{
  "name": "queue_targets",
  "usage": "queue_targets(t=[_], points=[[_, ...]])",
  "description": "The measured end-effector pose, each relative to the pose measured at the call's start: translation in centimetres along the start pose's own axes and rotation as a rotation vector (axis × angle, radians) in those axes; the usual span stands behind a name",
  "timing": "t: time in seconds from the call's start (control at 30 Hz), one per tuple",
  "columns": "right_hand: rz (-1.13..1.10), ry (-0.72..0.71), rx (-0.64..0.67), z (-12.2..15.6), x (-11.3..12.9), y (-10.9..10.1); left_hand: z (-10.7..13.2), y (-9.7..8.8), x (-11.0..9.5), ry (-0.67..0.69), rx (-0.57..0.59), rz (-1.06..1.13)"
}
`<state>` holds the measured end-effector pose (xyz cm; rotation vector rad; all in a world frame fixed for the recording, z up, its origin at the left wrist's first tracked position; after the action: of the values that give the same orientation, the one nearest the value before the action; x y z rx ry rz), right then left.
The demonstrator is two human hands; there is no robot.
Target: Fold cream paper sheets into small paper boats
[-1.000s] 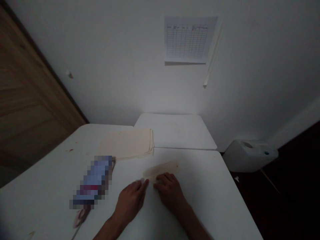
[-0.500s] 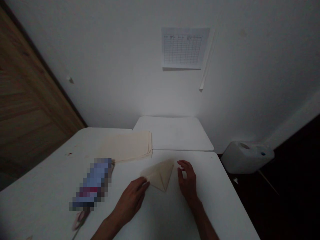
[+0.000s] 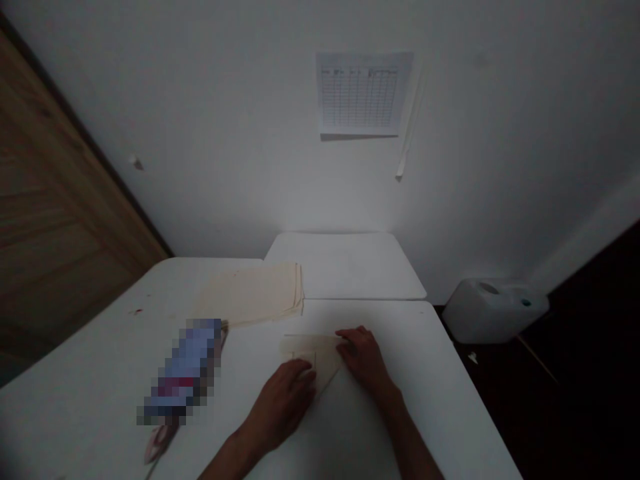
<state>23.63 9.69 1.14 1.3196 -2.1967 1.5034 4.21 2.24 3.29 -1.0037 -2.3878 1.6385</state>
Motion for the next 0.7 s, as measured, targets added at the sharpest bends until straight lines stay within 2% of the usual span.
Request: queue_targets(t=[0.1, 0.23, 0.5, 0.6, 0.7], points=[[-0.076, 0.017, -0.025, 0.2, 0.1, -0.1, -1.0, 1.5, -1.4, -0.015, 0.062, -0.012], [-0.121, 0.060, -0.064, 0.3, 0.0, -0.5, -2.5, 2.9, -2.0, -0.059, 0.117, -0.021], [-0.208, 0.216, -0.128, 0.4, -0.6, -0.3, -4.4, 4.0, -2.0, -0.055, 0.070, -0.062], [-0.279, 0.230, -0.135, 0.4, -0.6, 0.1, -4.8, 4.6, -2.2, -0.011, 0.054, -0.071], [-0.253, 0.223, -0.137, 0.4, -0.5, 0.0, -5.0, 4.9, -2.3, 0.041, 0.050, -0.064]])
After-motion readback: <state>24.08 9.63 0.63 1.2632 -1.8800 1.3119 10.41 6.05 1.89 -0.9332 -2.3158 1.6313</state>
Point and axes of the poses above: each hand's wrist, its own z-axis away from the middle knuckle, its own y-axis out of the palm, x = y × z, the point moved 5 cm from there along -z, towards the middle knuckle, and after that the axes turned 12 degrees about -y, right-handed, at the moved point
